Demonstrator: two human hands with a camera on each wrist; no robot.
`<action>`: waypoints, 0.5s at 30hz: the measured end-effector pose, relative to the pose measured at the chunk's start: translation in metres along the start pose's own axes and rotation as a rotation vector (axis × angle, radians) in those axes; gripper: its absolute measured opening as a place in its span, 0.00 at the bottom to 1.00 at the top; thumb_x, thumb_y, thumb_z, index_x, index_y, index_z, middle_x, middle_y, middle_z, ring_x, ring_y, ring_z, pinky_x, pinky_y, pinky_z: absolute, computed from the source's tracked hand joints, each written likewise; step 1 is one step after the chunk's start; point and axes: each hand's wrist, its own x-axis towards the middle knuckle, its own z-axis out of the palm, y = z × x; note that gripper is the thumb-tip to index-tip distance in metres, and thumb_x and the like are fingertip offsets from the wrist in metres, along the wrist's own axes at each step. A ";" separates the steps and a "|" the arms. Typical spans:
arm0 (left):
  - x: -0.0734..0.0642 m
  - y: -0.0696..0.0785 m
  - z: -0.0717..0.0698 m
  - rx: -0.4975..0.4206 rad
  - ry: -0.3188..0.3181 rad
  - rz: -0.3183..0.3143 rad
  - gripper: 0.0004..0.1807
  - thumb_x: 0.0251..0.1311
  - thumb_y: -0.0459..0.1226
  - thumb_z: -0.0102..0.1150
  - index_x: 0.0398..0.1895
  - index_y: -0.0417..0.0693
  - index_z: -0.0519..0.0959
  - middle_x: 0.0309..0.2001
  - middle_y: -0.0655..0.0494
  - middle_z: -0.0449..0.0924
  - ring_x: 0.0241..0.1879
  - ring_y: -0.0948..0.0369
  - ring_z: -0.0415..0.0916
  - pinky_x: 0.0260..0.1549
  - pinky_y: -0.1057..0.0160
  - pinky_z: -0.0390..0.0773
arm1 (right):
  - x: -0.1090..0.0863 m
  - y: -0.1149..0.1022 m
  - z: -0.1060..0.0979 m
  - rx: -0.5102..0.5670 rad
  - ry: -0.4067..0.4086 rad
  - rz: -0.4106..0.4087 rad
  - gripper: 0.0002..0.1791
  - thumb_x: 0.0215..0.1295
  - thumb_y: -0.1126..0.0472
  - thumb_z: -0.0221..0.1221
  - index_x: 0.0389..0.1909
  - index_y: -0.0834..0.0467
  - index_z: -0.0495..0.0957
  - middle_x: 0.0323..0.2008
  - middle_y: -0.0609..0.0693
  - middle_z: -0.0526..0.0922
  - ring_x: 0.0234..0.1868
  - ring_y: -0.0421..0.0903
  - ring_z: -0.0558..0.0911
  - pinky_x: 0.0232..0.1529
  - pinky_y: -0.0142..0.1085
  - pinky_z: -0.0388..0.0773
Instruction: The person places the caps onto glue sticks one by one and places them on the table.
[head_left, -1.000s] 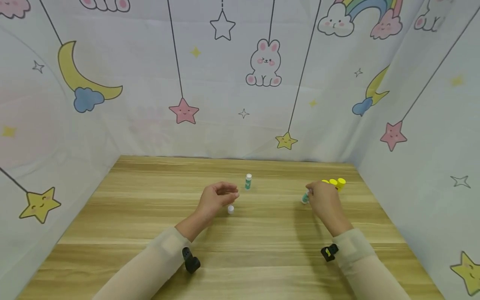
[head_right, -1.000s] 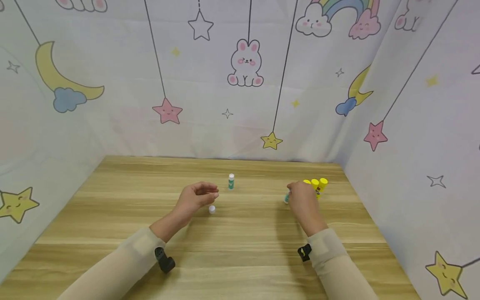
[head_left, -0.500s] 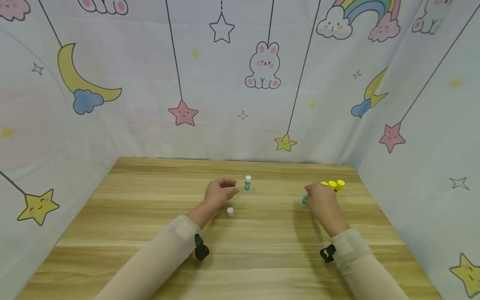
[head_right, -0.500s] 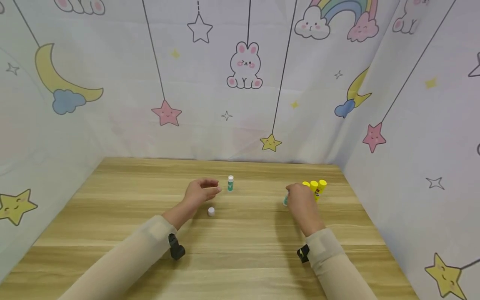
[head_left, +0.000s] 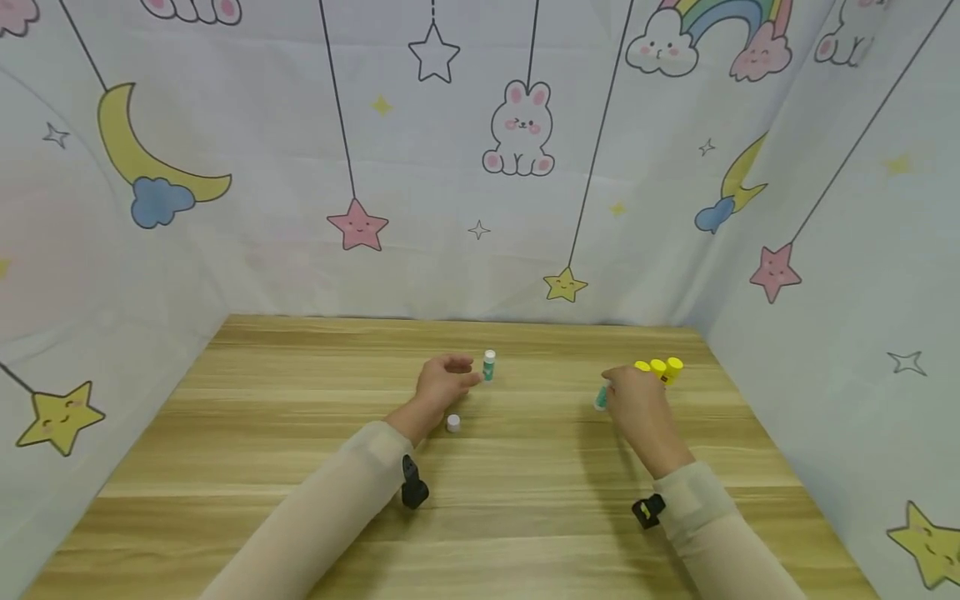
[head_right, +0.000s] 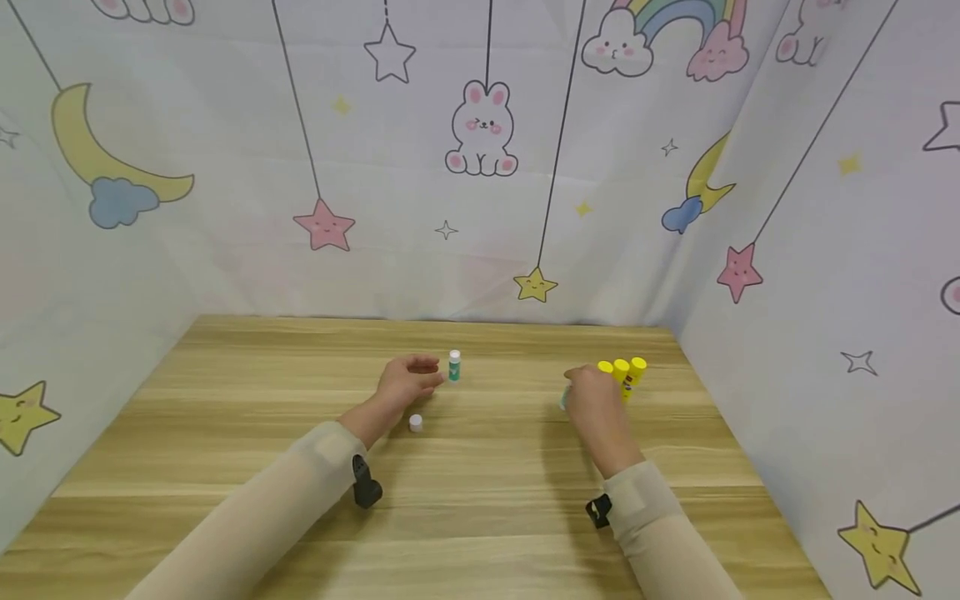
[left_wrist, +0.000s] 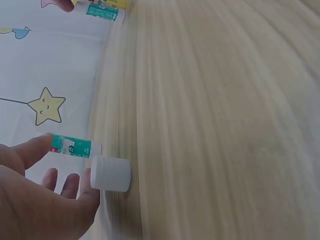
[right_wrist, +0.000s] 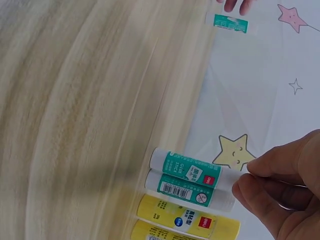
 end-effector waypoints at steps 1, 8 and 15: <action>0.001 0.000 0.001 0.001 0.000 -0.003 0.26 0.61 0.34 0.71 0.63 0.39 0.77 0.61 0.43 0.77 0.57 0.49 0.77 0.56 0.55 0.81 | -0.001 -0.001 0.000 0.012 0.000 0.003 0.13 0.71 0.72 0.55 0.50 0.70 0.84 0.47 0.67 0.86 0.32 0.53 0.86 0.26 0.40 0.82; 0.008 -0.001 0.006 0.006 0.018 -0.021 0.26 0.61 0.34 0.71 0.62 0.42 0.78 0.62 0.44 0.77 0.59 0.48 0.76 0.56 0.55 0.81 | -0.011 -0.009 0.000 0.099 0.031 0.025 0.14 0.70 0.73 0.53 0.51 0.69 0.83 0.48 0.67 0.85 0.13 0.40 0.66 0.13 0.29 0.65; 0.012 0.000 0.010 0.050 -0.007 0.015 0.27 0.60 0.33 0.71 0.63 0.43 0.77 0.63 0.43 0.76 0.60 0.47 0.75 0.56 0.55 0.81 | -0.022 -0.022 0.005 0.095 0.092 0.049 0.13 0.66 0.69 0.61 0.49 0.65 0.86 0.38 0.61 0.88 0.14 0.40 0.70 0.15 0.32 0.69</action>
